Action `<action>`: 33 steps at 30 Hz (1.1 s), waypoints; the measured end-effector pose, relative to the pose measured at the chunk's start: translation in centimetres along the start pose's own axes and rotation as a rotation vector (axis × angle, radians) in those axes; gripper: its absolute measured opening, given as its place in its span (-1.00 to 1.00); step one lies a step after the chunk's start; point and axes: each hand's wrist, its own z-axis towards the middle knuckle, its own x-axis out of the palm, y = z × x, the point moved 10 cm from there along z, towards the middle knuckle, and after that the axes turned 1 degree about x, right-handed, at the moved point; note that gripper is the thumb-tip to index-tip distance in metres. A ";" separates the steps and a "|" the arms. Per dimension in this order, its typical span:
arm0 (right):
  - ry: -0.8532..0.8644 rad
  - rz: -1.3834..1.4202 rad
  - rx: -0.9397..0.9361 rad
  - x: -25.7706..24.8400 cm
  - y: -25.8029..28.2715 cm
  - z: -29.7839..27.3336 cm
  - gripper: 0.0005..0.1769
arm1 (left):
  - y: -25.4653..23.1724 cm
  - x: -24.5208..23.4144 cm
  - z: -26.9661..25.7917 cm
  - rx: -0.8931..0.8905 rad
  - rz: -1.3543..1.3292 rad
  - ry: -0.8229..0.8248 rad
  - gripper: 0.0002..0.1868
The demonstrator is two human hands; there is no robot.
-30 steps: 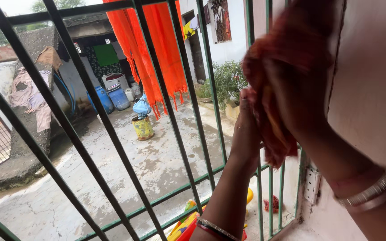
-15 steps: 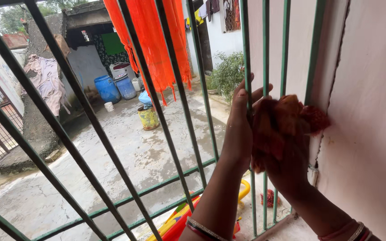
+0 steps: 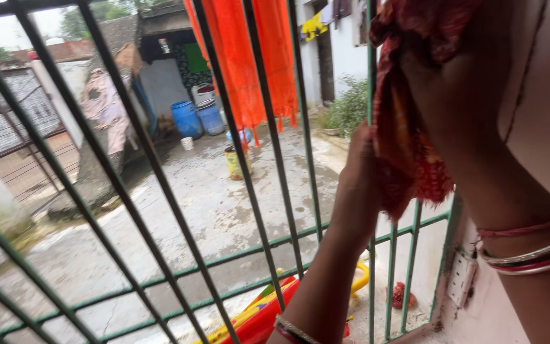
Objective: The person wipes the metal bars of a window gate using a red cloth, moving the cloth along individual bars.
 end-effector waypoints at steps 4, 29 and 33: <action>0.039 0.100 0.002 -0.6 -0.4 0.8 -0.57 | -2.8 1.6 -0.6 0.187 0.333 -0.037 -0.53; -0.126 0.686 0.954 -6.0 10.5 -8.6 -0.49 | -11.3 2.6 -11.7 0.459 0.901 -0.164 -0.20; 0.189 0.710 1.169 -2.5 11.6 -8.3 -0.49 | -14.8 2.5 -13.8 0.396 0.253 0.037 -0.21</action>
